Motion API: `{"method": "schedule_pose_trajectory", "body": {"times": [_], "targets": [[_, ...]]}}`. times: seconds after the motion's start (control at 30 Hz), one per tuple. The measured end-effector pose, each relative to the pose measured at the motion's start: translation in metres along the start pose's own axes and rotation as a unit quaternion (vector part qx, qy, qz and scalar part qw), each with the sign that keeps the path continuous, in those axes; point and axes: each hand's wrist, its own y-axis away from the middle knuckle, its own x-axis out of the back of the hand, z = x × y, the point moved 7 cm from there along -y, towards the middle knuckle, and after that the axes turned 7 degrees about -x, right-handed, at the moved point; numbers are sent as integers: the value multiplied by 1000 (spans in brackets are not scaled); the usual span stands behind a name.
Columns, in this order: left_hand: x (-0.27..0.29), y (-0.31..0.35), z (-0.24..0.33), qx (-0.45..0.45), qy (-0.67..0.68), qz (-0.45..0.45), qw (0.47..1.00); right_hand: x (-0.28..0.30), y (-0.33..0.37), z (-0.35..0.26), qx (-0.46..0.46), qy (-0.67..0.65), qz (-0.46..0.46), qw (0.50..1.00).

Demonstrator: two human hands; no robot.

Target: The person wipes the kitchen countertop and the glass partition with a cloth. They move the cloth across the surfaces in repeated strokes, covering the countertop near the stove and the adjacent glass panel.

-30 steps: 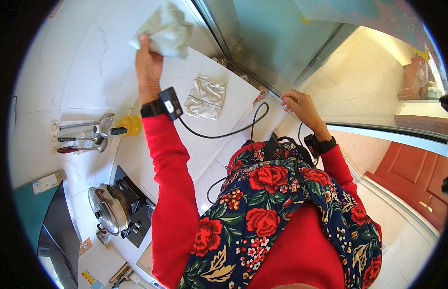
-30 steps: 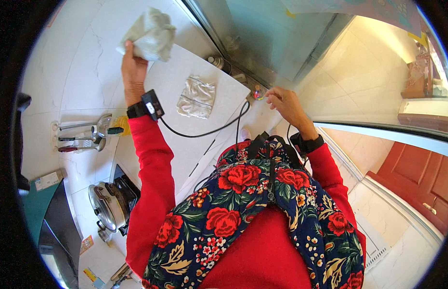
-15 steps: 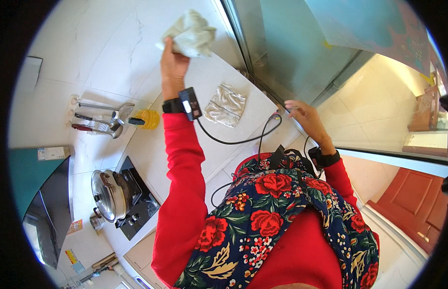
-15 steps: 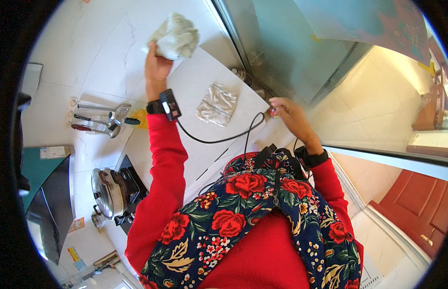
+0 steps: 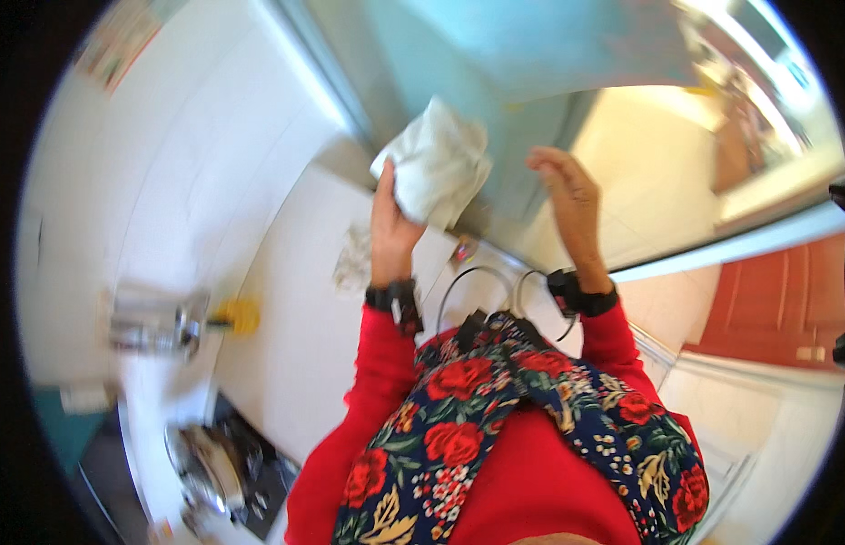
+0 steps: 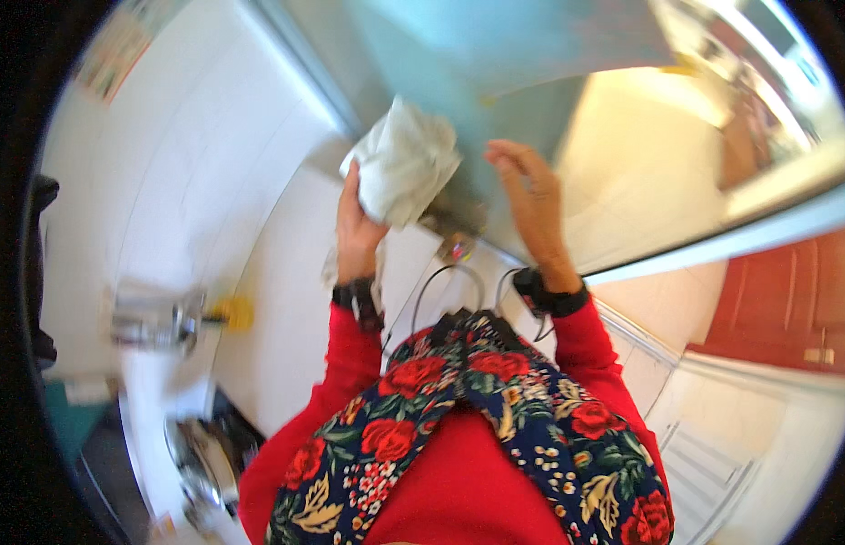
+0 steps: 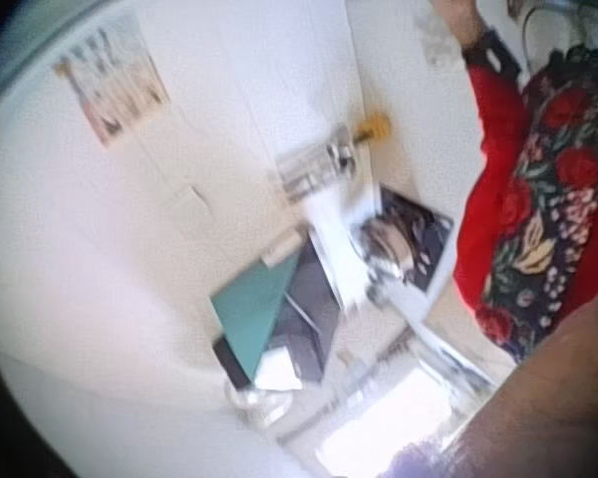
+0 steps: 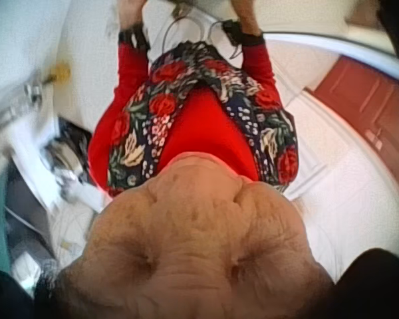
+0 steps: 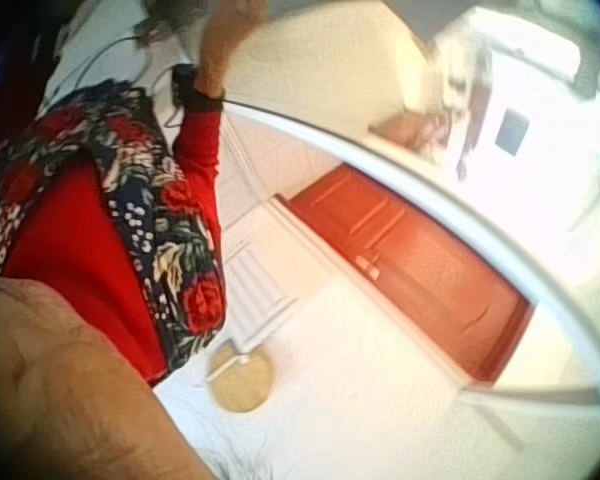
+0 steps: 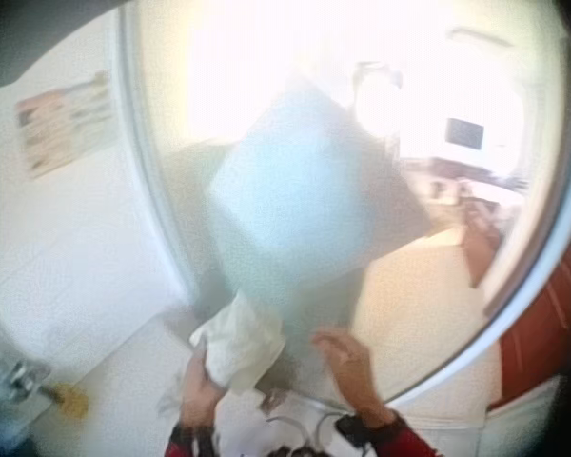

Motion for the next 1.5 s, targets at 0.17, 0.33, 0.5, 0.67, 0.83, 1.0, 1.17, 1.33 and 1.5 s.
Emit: {"method": "schedule_pose_trajectory", "body": {"times": [0.17, 0.33, 0.5, 0.67, 0.83, 1.0, 1.17, 1.33, 1.5], "targets": [[-36, 10, -26, 25, -45, -79, 996, 29, 1, -18, 2, 1, 75, 997], [-49, -13, -59, 64, -5, -121, 991, 58, 2, -10, -26, -8, 117, 993], [-39, -18, -81, 83, -17, -81, 993, 65, -4, -6, -30, -34, 94, 995], [-35, -15, -83, 108, -51, -65, 991, 59, -12, 2, -69, -60, 52, 994], [-36, -14, -75, 72, -105, -54, 990, 52, -18, 13, -93, -132, 1, 987], [-40, -6, -76, 75, -155, -57, 983, 48, -21, 19, -102, -134, -17, 985], [-43, -2, -73, 62, -266, -99, 957, 42, -20, 20, -85, -97, -53, 990], [-53, 12, -74, 88, -386, -129, 909, 28, -5, 26, -114, -52, -184, 975], [-51, -1, -89, 99, -494, -189, 843, 16, 27, 44, -158, -82, -249, 952]]}}
